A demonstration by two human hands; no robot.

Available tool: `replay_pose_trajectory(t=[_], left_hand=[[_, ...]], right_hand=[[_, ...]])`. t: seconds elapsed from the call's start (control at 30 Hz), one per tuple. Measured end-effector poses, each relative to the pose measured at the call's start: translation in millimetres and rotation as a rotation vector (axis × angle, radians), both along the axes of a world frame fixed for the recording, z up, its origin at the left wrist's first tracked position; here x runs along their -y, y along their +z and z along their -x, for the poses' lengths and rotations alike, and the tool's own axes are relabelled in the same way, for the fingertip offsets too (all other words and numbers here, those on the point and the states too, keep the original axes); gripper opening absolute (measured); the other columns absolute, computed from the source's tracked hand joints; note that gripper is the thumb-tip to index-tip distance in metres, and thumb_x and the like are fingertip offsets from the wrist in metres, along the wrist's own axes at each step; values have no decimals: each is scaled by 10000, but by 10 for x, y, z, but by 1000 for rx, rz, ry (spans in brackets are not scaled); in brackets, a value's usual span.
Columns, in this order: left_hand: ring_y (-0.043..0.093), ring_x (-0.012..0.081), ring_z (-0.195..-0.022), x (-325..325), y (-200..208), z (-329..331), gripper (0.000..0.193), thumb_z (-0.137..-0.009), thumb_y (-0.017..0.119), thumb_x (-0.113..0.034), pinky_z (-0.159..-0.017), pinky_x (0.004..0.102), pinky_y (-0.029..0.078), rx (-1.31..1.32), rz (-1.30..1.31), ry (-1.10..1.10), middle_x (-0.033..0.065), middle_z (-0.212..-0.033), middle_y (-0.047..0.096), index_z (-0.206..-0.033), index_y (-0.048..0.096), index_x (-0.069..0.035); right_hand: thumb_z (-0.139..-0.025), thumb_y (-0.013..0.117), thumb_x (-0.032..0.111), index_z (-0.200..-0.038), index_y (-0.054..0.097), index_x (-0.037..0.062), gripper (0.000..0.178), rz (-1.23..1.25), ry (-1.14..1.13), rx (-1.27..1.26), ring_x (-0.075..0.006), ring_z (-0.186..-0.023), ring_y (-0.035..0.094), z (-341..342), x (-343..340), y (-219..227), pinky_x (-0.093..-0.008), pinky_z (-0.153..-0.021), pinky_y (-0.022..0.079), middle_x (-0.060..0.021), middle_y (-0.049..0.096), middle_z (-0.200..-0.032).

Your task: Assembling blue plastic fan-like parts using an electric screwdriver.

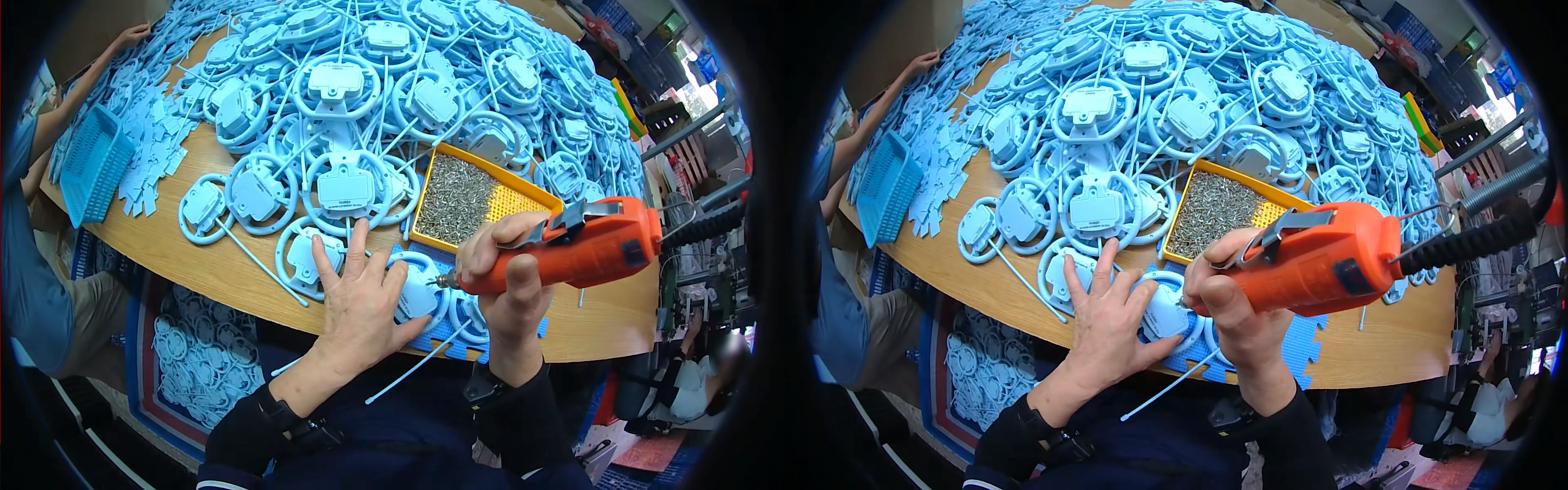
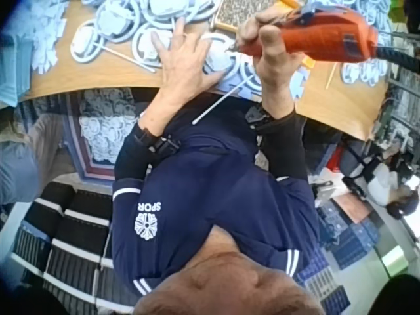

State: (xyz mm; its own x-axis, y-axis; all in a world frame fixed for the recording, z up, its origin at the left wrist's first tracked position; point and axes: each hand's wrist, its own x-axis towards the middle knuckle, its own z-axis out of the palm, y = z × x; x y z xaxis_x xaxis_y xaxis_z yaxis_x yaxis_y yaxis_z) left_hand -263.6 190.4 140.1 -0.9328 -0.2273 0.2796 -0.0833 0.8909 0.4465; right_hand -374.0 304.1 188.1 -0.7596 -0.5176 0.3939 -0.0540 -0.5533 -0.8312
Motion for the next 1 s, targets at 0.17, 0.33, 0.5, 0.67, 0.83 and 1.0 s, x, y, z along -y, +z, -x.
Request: replay_pose_trajectory(t=[0.17,0.33,0.5,0.67,0.83,1.0], left_hand=[[279,396,-1355,16,-6,2,560,-621,805,-423,-1015,742,74,10,-16,-4,146,-1117,540,-982,614,-40],[276,397,-1357,5,-14,10,567,-624,803,-424,-1019,742,64,7,-18,-8,147,-1112,533,-996,617,-40],[281,402,-1351,4,-13,3,563,-625,801,-423,-1020,741,63,6,-9,0,147,-1099,534,-993,618,-38],[287,404,-1346,-3,0,14,560,-621,805,-411,-1021,740,61,7,-7,-2,146,-1088,539,-996,618,-39],[298,398,-1342,-11,38,30,549,-621,806,-394,-1020,738,66,-13,9,-7,140,-1082,543,-996,614,-42],[323,385,-1326,109,87,-76,696,-636,789,-504,-1027,721,88,-69,24,8,121,-1148,524,-1117,602,-37]], right_hand=[[-836,743,232,-1032,496,14,383,13,22,-8,-157,-591,519,4,-3,11,-289,-547,441,-74,538,-690],[-833,740,202,-1029,500,9,365,14,5,-14,-160,-609,527,9,-16,5,-292,-558,445,-72,540,-696],[-857,696,400,-980,480,44,435,-149,-60,-117,-156,-535,518,-16,35,39,-291,-490,456,-63,526,-666],[-853,719,334,-984,482,40,400,-105,-65,-126,-150,-537,509,-2,68,-59,-284,-483,444,-65,532,-667],[-852,718,349,-988,489,44,405,-145,10,-121,-154,-543,503,71,39,-18,-285,-479,438,-62,527,-673],[-866,703,280,-1019,495,48,348,69,-121,-156,-142,-538,516,497,-282,37,-270,-480,432,-60,535,-666]])
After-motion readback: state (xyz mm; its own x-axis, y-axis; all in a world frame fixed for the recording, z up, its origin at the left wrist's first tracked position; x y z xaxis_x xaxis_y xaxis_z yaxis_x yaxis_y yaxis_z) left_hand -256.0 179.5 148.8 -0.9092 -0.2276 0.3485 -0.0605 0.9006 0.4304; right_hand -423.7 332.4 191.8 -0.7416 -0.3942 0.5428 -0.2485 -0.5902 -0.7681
